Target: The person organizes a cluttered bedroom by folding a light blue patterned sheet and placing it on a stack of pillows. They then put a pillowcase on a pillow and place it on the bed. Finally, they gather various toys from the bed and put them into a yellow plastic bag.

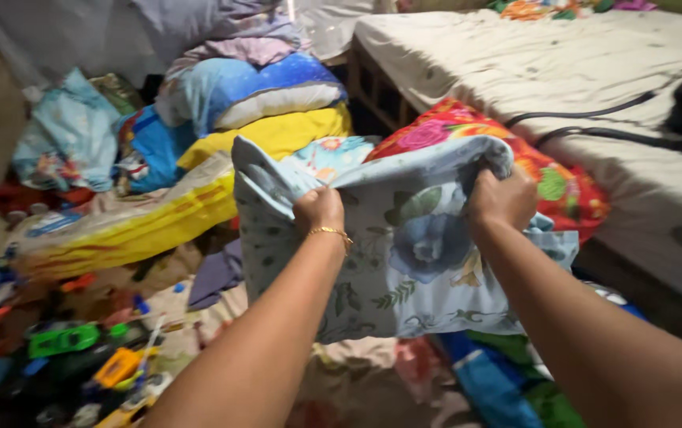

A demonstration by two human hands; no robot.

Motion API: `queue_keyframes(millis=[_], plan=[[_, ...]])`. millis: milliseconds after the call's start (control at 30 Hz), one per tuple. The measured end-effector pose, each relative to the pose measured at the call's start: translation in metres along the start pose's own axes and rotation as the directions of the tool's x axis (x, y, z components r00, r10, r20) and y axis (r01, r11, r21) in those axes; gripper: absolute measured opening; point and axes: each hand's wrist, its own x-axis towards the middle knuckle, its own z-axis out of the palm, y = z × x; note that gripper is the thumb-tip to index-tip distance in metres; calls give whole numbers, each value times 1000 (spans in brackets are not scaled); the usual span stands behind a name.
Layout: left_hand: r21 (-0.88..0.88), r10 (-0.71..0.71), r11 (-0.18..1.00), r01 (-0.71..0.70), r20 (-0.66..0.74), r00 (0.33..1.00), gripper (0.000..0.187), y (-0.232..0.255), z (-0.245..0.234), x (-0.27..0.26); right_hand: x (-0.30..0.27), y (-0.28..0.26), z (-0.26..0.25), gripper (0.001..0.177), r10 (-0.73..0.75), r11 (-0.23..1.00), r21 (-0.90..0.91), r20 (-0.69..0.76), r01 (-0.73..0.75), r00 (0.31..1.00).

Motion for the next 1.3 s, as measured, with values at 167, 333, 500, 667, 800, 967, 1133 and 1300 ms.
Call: queue_keyframes(millis=[167, 333, 500, 667, 800, 967, 1133, 1300], plan=[[24, 7, 1000, -9, 67, 998, 30, 20, 83, -45, 77, 42, -31, 35, 105, 994, 16, -96, -104, 990], [152, 186, 961, -232, 266, 946, 30, 33, 169, -108, 157, 111, -62, 34, 188, 982, 19, -224, -189, 956], [200, 135, 957, -208, 328, 935, 26, 41, 217, -145, 184, 170, -58, 49, 136, 983, -106, -155, -153, 979], [294, 169, 918, -265, 315, 934, 27, 23, 236, -139, 132, 174, -33, 71, -477, 846, -229, 80, 482, 875], [312, 280, 861, -401, 368, 887, 32, -15, 251, -123, 95, 165, -26, 74, -618, 709, -24, 461, 705, 637], [225, 562, 583, -781, 583, 587, 52, -59, 249, -112, 109, 182, -4, 68, -334, 778, -232, 634, 584, 697], [405, 500, 437, -803, 633, 591, 105, -59, 196, -121, 114, 205, 18, 63, -251, 793, -277, 664, 543, 705], [315, 618, 564, -763, 452, 643, 123, -71, 172, -91, 113, 215, 28, 62, -227, 816, -272, 662, 511, 714]])
